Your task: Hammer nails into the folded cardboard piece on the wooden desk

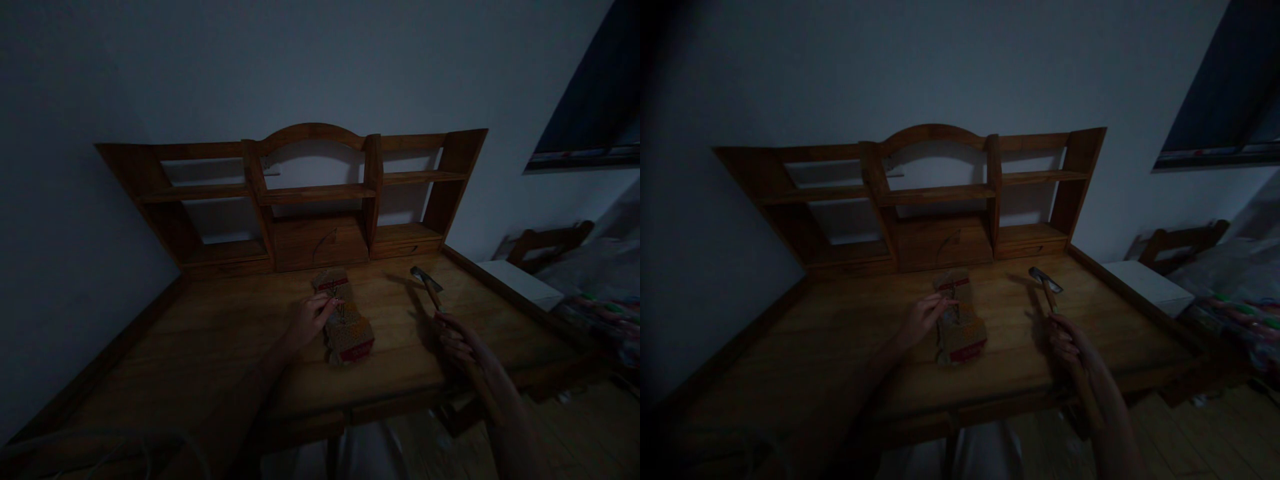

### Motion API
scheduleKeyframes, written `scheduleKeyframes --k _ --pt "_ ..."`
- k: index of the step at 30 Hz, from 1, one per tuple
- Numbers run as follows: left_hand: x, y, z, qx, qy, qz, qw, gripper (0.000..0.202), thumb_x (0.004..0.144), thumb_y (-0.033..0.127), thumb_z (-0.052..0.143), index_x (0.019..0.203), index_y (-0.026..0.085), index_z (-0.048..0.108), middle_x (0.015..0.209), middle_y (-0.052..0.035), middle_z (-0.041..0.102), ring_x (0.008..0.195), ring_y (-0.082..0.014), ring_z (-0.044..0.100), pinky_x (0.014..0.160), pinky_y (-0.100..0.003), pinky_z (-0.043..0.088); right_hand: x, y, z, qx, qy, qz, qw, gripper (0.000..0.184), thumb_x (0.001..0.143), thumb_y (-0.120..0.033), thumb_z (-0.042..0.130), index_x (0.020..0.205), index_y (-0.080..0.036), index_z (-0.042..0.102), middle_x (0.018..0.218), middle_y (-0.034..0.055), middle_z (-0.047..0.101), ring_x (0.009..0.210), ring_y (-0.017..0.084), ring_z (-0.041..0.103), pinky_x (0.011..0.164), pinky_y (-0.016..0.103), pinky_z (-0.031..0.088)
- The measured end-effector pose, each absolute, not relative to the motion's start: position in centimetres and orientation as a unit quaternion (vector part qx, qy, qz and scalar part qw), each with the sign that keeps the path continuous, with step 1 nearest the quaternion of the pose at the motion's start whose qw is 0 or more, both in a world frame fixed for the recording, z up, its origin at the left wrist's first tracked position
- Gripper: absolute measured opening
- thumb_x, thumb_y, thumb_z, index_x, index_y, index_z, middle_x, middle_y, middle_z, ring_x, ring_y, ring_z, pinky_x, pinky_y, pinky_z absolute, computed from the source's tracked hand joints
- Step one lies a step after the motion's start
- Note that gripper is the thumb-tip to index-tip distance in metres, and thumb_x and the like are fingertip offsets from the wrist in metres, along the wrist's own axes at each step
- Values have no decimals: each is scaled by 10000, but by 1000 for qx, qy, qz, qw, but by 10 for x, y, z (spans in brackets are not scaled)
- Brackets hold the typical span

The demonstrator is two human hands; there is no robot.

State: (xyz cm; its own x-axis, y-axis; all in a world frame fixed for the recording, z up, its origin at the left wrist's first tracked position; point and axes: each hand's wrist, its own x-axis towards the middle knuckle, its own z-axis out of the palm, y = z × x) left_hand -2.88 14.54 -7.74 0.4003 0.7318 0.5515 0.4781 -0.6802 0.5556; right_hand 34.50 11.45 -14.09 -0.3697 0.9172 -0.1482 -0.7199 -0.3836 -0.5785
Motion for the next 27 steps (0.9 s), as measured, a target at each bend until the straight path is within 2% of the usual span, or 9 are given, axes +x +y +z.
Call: scheduleKeyframes --k 4,10,19,27 --pt "-29 146 -77 821 372 407 151 385 977 381 386 1091 169 686 845 -56 590 801 -129 556 694 -233 382 345 115 -141 -239 -195 802 511 321 742 -195 757 686 -148 444 488 -99 207 353 11 163 307 162 97" --pt "-28 144 -75 820 370 404 164 383 977 376 385 1068 172 696 865 -57 594 818 -129 555 725 -234 390 347 119 -144 -239 -197 814 491 304 780 -233 717 677 -151 443 490 -103 171 349 9 111 300 162 87" --pt "-28 145 -76 828 364 402 141 390 977 366 385 1032 158 709 819 -59 588 773 -122 553 697 -232 388 350 119 -147 -216 -223 810 498 233 795 -183 676 723 -163 455 500 -94 188 362 19 103 303 158 113" --pt "-28 145 -77 835 354 397 142 390 978 369 384 1064 153 697 790 -57 576 763 -120 549 690 -232 385 349 120 -145 -215 -191 819 497 275 782 -195 709 702 -153 449 486 -101 226 336 14 136 297 158 78"
